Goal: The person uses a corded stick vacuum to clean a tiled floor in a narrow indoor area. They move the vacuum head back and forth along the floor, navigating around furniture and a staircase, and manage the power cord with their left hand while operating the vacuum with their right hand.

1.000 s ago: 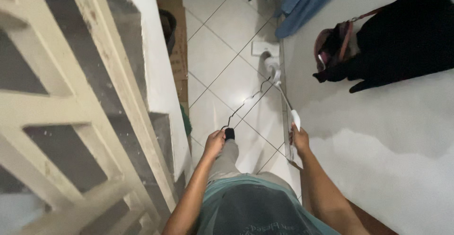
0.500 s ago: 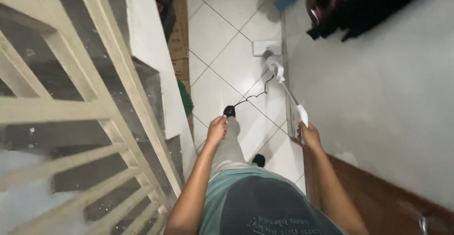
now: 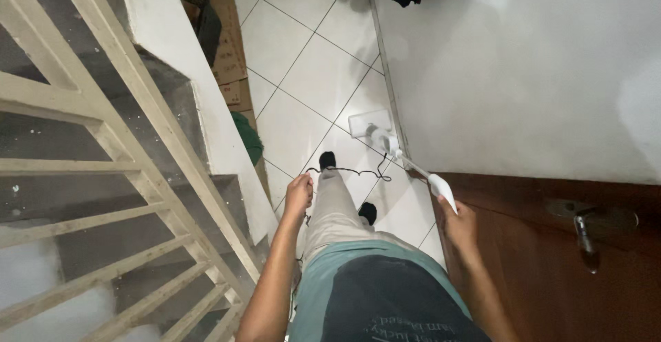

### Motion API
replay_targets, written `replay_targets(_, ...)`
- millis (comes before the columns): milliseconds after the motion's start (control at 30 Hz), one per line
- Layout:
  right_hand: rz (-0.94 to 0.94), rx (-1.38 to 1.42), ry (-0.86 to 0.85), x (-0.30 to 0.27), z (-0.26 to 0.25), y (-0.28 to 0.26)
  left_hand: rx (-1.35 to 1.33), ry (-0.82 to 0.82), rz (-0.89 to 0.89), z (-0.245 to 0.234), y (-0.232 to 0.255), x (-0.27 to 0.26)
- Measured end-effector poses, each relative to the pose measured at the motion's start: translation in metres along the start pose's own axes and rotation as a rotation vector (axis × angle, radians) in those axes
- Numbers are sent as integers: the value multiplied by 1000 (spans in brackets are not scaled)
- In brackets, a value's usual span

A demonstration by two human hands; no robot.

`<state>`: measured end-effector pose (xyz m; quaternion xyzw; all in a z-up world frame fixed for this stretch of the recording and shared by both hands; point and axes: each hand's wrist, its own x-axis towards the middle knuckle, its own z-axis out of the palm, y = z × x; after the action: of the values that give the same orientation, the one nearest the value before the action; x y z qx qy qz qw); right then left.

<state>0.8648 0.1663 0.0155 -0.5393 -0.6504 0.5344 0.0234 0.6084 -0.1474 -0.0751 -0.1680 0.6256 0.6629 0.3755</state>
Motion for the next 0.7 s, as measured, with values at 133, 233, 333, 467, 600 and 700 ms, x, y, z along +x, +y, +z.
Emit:
replay_targets(133, 50, 27, 56, -32, 13, -12, 28, 8, -44, 3, -9, -18)
replay_targets(233, 5, -76, 43, -26, 20, -18, 55, 1, -29, -1, -20, -27)
replay_targets(333, -32, -59, 32, -3, 30, -18, 44, -15, -25, -4, -31, -28)
replay_targets(467, -81, -91, 40, 44, 50, -13, 55, 12, -47, -6, -42, -31)
replay_targets(600, -124, -224, 24, 99, 78, -8, 46, 29, -69, -11, -46, -35)
replay_targets(700, -63, -208, -80, 134, 100, -2, 45, 40, -77, -11, -43, -39)
